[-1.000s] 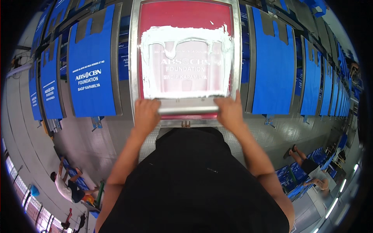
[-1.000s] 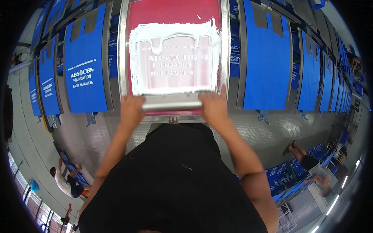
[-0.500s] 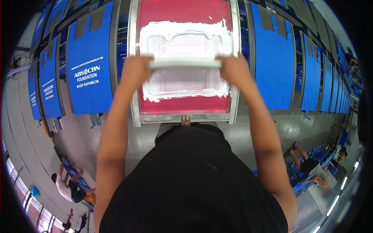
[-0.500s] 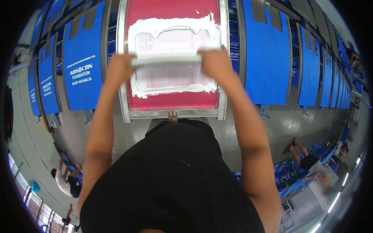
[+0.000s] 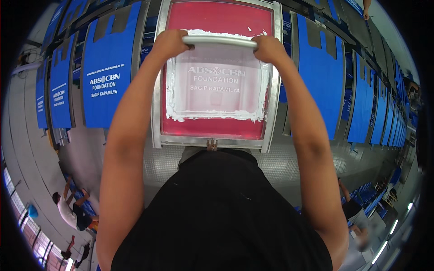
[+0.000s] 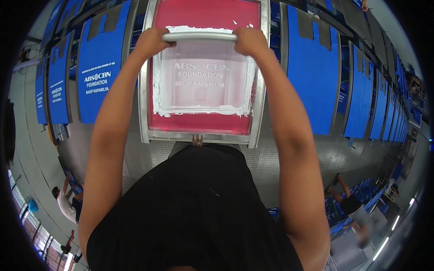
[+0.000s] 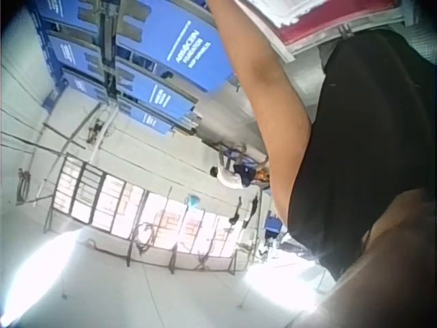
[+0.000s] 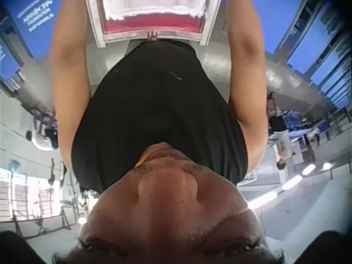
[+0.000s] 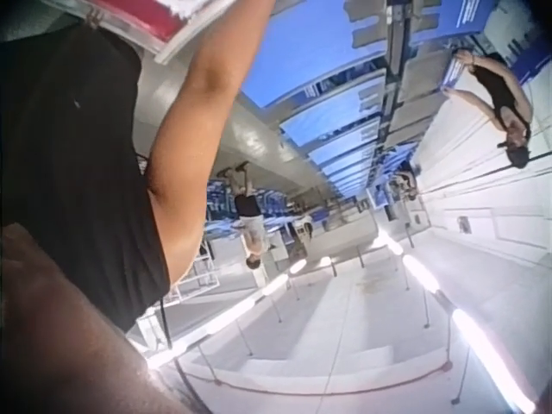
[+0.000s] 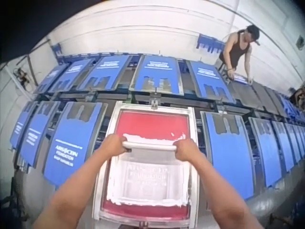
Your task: Applying white ink to garments using a screen printing frame and squeegee at multiple stations.
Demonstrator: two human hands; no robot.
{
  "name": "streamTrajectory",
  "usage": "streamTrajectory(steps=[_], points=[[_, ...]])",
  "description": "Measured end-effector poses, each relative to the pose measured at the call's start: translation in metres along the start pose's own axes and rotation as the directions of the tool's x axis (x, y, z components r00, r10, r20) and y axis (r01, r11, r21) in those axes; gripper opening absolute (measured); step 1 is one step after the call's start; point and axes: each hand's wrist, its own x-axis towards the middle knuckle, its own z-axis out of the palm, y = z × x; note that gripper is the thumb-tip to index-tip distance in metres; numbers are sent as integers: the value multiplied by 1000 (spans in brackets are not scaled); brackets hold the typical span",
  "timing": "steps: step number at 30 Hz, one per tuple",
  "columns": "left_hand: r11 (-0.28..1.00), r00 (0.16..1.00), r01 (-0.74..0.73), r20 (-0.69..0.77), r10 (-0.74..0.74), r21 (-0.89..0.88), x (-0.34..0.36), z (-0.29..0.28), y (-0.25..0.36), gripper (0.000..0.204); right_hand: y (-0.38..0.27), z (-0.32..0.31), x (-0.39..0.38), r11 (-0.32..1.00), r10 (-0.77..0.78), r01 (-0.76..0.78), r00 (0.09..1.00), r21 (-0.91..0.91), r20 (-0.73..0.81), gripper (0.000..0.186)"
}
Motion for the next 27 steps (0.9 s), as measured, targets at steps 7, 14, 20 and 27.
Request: streamTrajectory(steps=[7,14,20,27], points=[[996,813,-51,-576,85,76,-95,-23,19,53,0,-64,20,999,-41,41,999,35,24,53],[610,633,610,774,7,-505,-322,152,66,51,13,-20,67,986,-163,155,977,63,140,60],[260,768,591,631,107,-764,-339,184,76,39,-31,-25,61,981,-190,188,981,45,39,56],[169,798,554,578,172,-815,-332,137,91,36,-59,-22,2,993,-108,108,994,56,-1,55]])
